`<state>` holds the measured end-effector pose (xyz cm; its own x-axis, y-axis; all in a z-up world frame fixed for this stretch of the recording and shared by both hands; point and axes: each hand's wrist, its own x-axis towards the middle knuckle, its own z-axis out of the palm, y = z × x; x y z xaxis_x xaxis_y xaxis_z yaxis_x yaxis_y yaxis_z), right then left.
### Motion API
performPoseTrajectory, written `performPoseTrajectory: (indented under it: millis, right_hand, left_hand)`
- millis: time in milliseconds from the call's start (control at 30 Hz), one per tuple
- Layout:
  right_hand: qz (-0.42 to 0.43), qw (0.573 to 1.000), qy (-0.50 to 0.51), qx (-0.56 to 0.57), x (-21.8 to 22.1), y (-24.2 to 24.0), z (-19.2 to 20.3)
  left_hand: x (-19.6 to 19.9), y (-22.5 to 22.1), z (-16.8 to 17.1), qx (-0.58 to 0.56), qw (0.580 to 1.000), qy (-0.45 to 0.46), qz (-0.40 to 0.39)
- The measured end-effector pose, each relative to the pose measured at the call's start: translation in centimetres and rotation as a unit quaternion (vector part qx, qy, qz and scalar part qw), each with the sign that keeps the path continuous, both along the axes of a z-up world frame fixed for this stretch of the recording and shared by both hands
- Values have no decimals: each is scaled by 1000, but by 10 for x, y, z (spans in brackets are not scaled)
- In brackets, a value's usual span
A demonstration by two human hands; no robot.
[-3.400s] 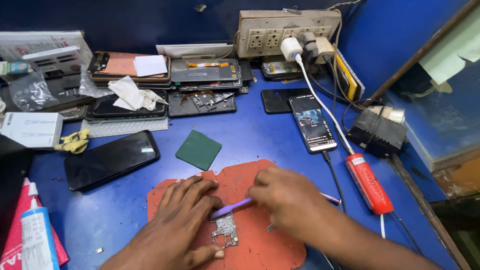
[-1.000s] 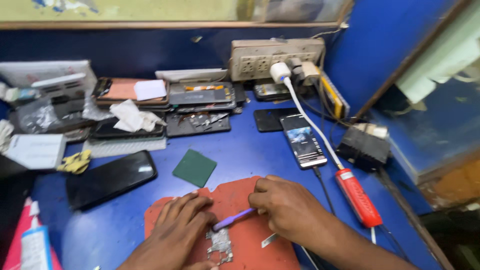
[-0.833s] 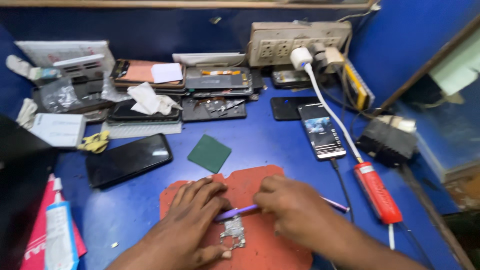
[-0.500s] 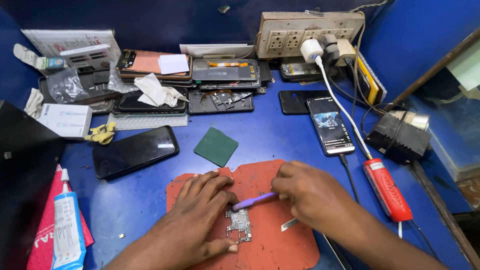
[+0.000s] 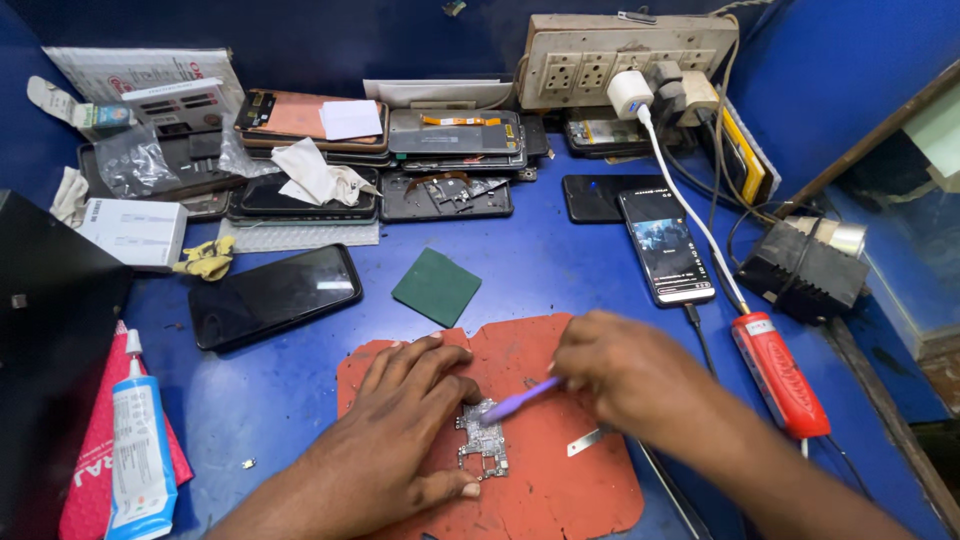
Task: The person cleans a circuit board by brushing its surface with a small brush while holding it on a mat.
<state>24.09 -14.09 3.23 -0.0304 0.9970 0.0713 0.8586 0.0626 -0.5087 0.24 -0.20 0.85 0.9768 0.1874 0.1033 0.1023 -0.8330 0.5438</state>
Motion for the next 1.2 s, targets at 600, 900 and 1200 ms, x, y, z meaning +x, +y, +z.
performPoseTrajectory:
  millis: [600,900,1200]
  right_hand:
    - [-7,997,-78,-11,2,0,-3]
    - [-12,998,-64,-6,4,-2,-7]
    - [-23,999,-48,6,1,-3,-4]
  left_hand:
    - [-5,14,-42,35,995,-78,-47]
    - [3,17,-52,62,997,-31,-25]
    - [1,19,-52,73,991,-100,-49]
